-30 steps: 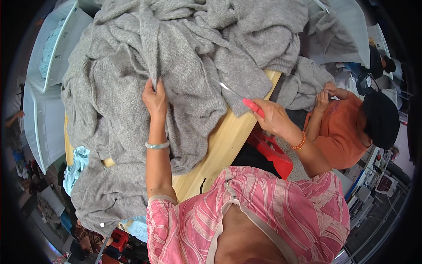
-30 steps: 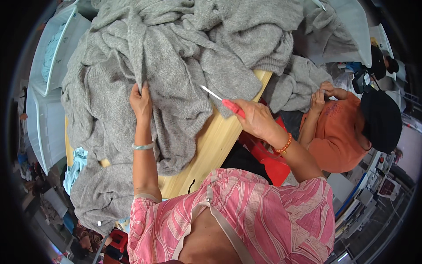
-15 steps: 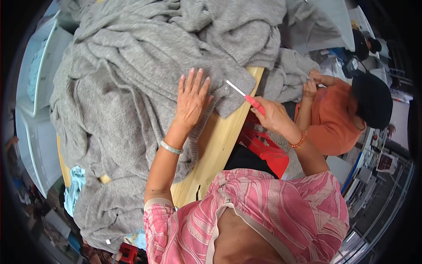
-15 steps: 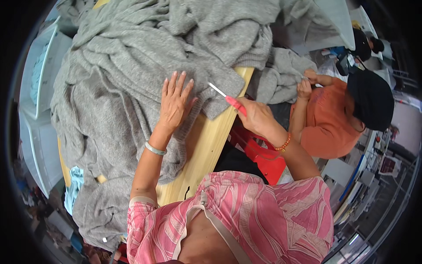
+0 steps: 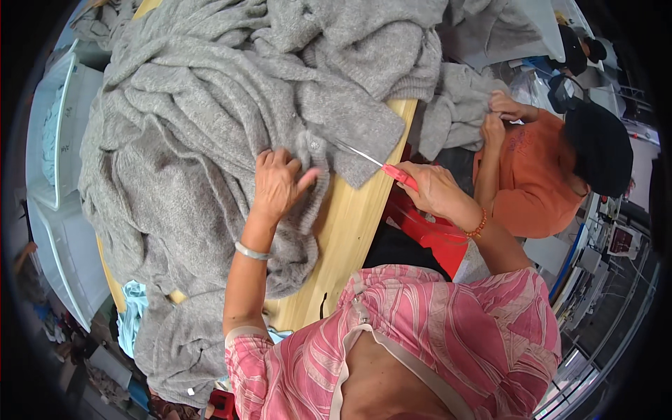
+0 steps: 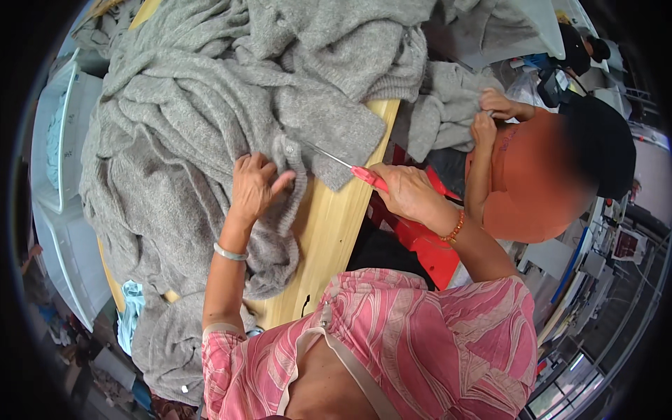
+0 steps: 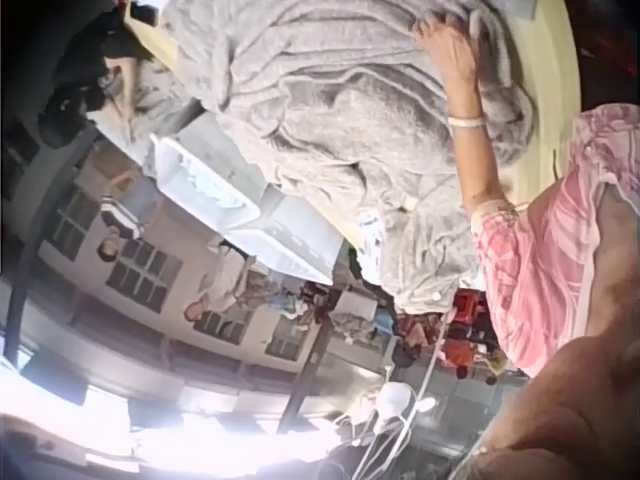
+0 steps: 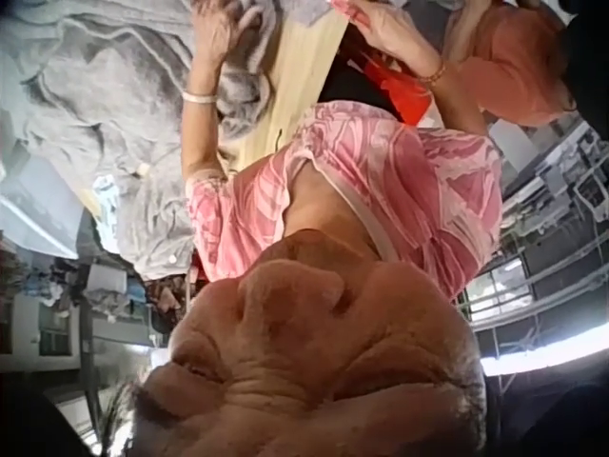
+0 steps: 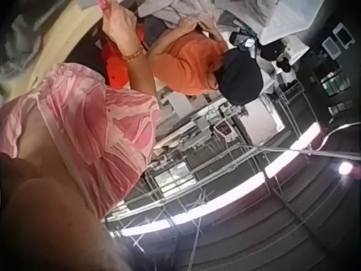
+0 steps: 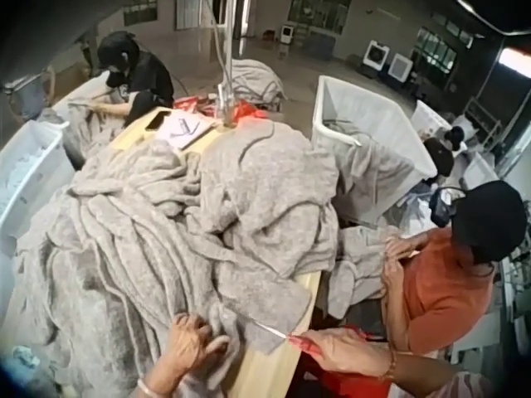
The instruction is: The recorder uses scissors to trim excess threads and prepare grey fabric on an industrial workbench.
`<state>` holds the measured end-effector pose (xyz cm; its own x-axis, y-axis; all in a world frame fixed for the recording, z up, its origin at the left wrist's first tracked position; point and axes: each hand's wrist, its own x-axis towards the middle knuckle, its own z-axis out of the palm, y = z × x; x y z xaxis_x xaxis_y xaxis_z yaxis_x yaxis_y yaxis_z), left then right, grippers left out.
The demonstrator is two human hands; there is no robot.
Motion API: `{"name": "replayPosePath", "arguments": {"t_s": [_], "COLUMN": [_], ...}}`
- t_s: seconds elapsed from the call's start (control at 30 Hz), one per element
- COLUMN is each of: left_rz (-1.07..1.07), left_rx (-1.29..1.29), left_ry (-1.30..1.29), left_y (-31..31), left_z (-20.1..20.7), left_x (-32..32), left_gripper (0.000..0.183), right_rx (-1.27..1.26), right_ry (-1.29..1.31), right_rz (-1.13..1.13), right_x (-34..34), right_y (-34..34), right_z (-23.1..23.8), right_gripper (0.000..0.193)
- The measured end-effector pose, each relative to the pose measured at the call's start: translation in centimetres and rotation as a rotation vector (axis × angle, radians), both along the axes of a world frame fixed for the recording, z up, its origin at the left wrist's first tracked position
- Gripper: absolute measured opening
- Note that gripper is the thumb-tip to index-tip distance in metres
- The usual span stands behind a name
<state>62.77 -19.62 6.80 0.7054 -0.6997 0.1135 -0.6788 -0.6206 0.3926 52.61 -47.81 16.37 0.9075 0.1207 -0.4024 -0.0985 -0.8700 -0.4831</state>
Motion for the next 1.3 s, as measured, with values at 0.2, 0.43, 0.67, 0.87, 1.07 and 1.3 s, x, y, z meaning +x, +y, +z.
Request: {"name": "replayPosePath", "arguments": {"t_s": [0.2,0.43,0.67,0.87,1.07,1.3], "left_rz": [0.153,0.011,-0.005,0.036,0.051,0.222], "left_rx": [0.043,0.135,0.119,0.132,0.020,-0.131], "left_ry": [-0.090,0.047,0.061,0.048,-0.011,-0.040], "left_y": [-2.8,-2.1,-3.3,-2.3,-3.0,-0.5], "left_z": [-3.0,-4.3,-5.0,-5.2,-6.1,-3.9], "left_x": [-0.2,-0.8,-0.3,-0.6,-0.9,-4.1], "left_gripper": [0.042,0.056,0.050,0.049,0.047,0.048], "right_rx": [0.043,-0.115,-0.141,-0.143,-0.051,-0.079], "right_ry": [-0.054,0.168,-0.062,0.273,0.090,0.110], "right_rz": [0.070,0.227,0.123,0.266,0.098,0.111], "right_x": [0.6,1.0,6.2,0.4,1.7,1.1], "right_y": [1.6,1.4,2.1,0.5,1.7,1.5], "right_z": [-0.3,1.0,0.6,0.4,1.6,0.8], "right_gripper": [0.023,0.019,0.019,0.025,0.029,0.030]}}
